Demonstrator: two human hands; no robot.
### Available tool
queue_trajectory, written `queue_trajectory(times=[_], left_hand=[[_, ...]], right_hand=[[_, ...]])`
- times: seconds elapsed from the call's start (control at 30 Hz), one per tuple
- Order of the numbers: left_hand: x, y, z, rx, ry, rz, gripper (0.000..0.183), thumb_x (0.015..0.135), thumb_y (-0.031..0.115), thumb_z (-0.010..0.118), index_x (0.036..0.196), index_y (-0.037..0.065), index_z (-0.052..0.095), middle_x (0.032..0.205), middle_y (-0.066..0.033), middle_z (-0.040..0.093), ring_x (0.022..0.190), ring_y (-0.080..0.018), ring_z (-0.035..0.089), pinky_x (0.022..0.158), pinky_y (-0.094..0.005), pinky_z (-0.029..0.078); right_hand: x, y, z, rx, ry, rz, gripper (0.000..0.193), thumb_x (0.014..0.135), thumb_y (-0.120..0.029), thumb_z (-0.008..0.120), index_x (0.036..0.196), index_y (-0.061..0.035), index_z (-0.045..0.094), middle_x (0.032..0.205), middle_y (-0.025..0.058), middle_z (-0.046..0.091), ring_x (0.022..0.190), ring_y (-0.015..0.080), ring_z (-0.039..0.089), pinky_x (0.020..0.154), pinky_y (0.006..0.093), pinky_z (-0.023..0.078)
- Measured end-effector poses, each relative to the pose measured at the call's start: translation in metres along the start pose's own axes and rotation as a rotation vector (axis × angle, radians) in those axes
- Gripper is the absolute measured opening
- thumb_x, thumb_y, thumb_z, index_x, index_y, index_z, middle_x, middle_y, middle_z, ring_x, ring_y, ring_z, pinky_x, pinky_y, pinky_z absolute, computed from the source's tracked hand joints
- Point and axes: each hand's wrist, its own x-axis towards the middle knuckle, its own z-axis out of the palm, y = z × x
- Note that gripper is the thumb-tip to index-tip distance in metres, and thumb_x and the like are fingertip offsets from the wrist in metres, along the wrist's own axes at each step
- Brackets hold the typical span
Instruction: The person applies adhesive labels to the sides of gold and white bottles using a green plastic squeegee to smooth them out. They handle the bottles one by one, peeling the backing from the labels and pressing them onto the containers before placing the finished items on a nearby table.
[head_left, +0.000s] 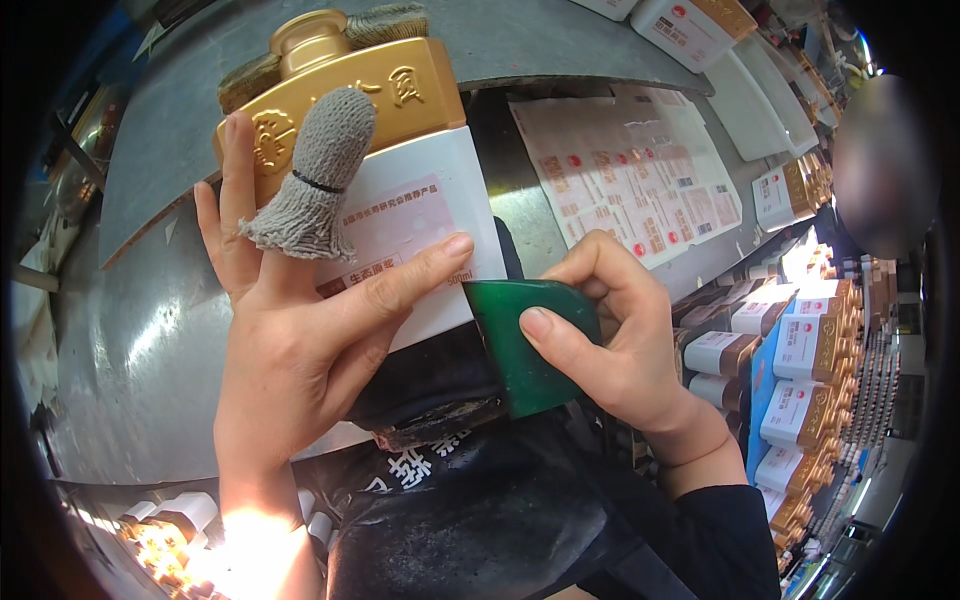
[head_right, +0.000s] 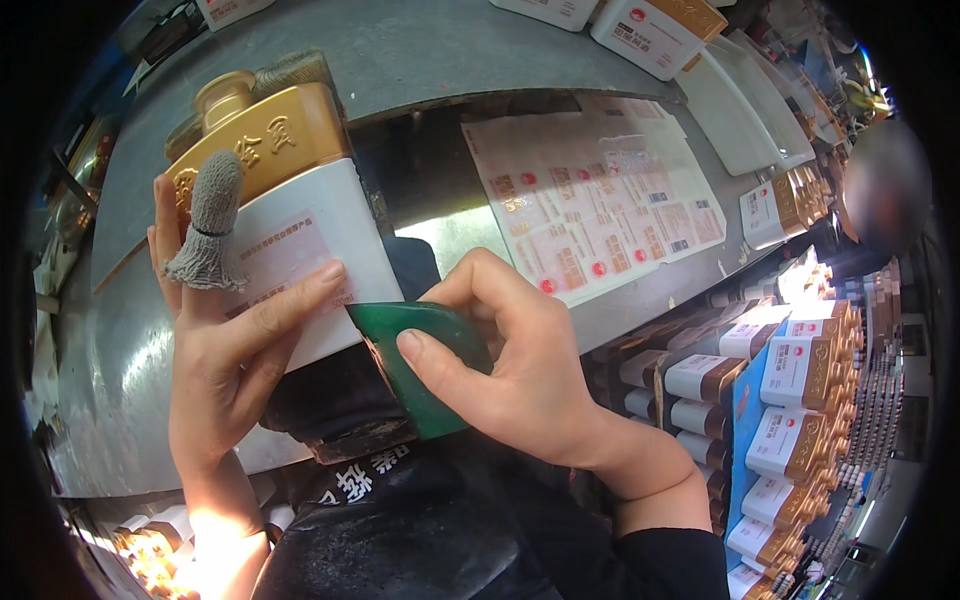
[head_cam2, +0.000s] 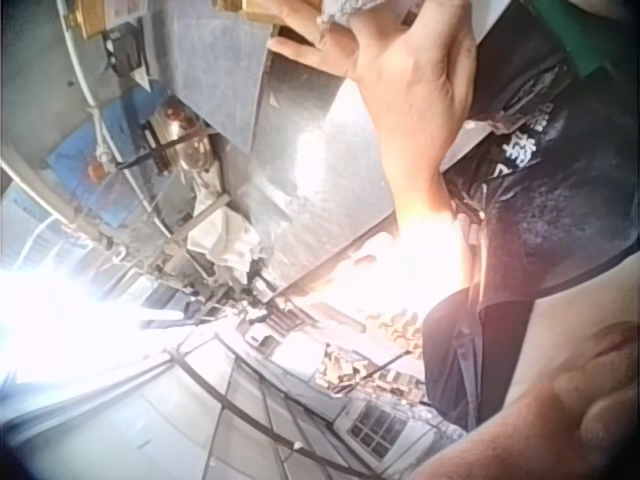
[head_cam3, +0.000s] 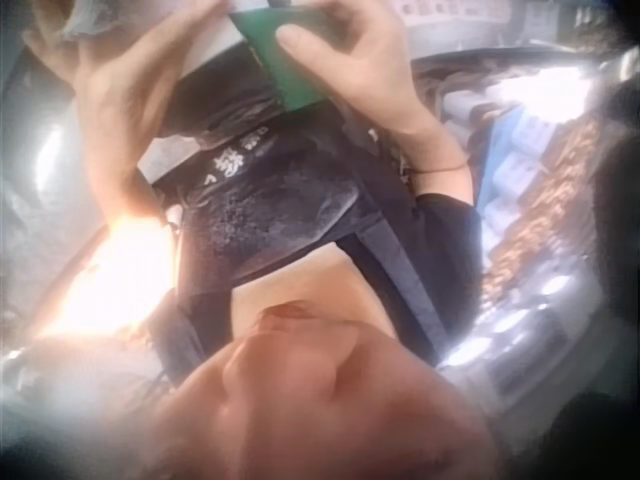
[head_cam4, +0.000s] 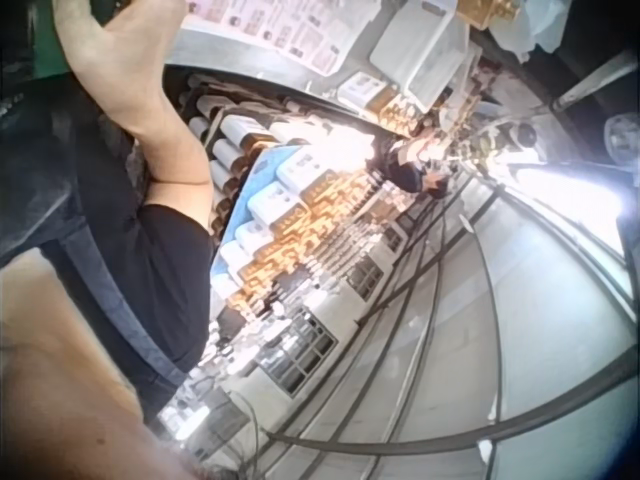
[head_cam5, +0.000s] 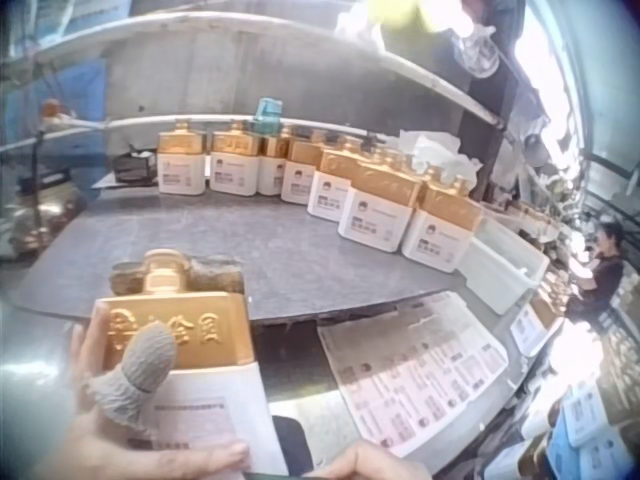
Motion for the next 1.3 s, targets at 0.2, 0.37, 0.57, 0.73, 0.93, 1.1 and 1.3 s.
queue_trajectory(times=[0.2,0.37,0.57,0.73,0.93,1.1,1.3], left_hand=[[0.000,0.001,0.001,-0.015,0.008,-0.008,0.049,0.072,-0.004,0.068,0.111,0.024,0.076,0.157,-0.0225,0.024,0.147,-0.0402,0.012,0.114,-0.0442,0.023],[0.001,0.000,0.003,-0.020,0.019,-0.006,0.048,0.072,-0.004,0.069,0.110,0.024,0.076,0.156,-0.0225,0.025,0.147,-0.0402,0.013,0.114,-0.0439,0.024],[0.000,-0.001,0.004,-0.030,0.017,-0.014,0.048,0.072,-0.004,0.069,0.110,0.024,0.076,0.156,-0.0225,0.025,0.148,-0.0395,0.012,0.114,-0.0428,0.024],[0.000,-0.001,0.005,-0.042,0.025,-0.018,0.049,0.071,-0.004,0.069,0.111,0.024,0.076,0.156,-0.0226,0.025,0.148,-0.0392,0.012,0.114,-0.0422,0.024],[0.001,0.000,0.004,-0.023,0.022,-0.017,0.048,0.071,-0.004,0.068,0.110,0.023,0.076,0.156,-0.0227,0.027,0.148,-0.0390,0.012,0.114,-0.0419,0.024],[0.000,-0.001,0.005,-0.038,0.028,-0.013,0.047,0.072,-0.004,0.068,0.110,0.023,0.076,0.155,-0.0229,0.027,0.148,-0.0393,0.012,0.114,-0.0420,0.024],[0.001,-0.001,0.003,-0.028,0.006,0.001,0.050,0.070,-0.005,0.067,0.110,0.023,0.076,0.156,-0.0242,0.025,0.148,-0.0393,0.012,0.114,-0.0419,0.024]], right_hand=[[0.001,0.004,0.000,-0.025,0.020,0.005,0.017,0.089,-0.005,0.066,0.095,0.0010,0.051,0.090,0.0083,0.066,0.084,0.0078,0.061,0.074,0.0243,0.049],[0.002,0.007,0.000,-0.053,0.021,-0.002,0.018,0.089,-0.007,0.066,0.095,-0.0007,0.051,0.087,0.0048,0.061,0.079,0.0054,0.056,0.070,0.0201,0.044],[0.002,0.006,-0.001,-0.091,0.025,0.005,0.018,0.088,-0.008,0.067,0.094,-0.0009,0.051,0.087,0.0038,0.059,0.080,0.0051,0.055,0.071,0.0203,0.044],[0.002,0.005,-0.001,-0.139,0.029,-0.001,0.018,0.088,-0.009,0.068,0.093,-0.0010,0.052,0.088,0.0026,0.057,0.080,0.0048,0.054,0.071,0.0206,0.043],[0.004,0.011,-0.001,-0.174,0.074,-0.085,0.018,0.085,-0.007,0.069,0.090,0.0008,0.054,0.078,0.0055,0.061,0.074,0.0066,0.057,0.064,0.0242,0.047],[0.003,0.011,0.000,-0.208,0.076,-0.123,0.017,0.085,-0.007,0.069,0.088,0.0006,0.054,0.078,0.0058,0.062,0.073,0.0070,0.057,0.063,0.0242,0.047],[-0.003,0.005,0.002,-0.134,0.090,-0.056,0.016,0.084,-0.006,0.069,0.087,0.0002,0.055,0.078,0.0048,0.062,0.073,0.0065,0.059,0.062,0.0234,0.047]])
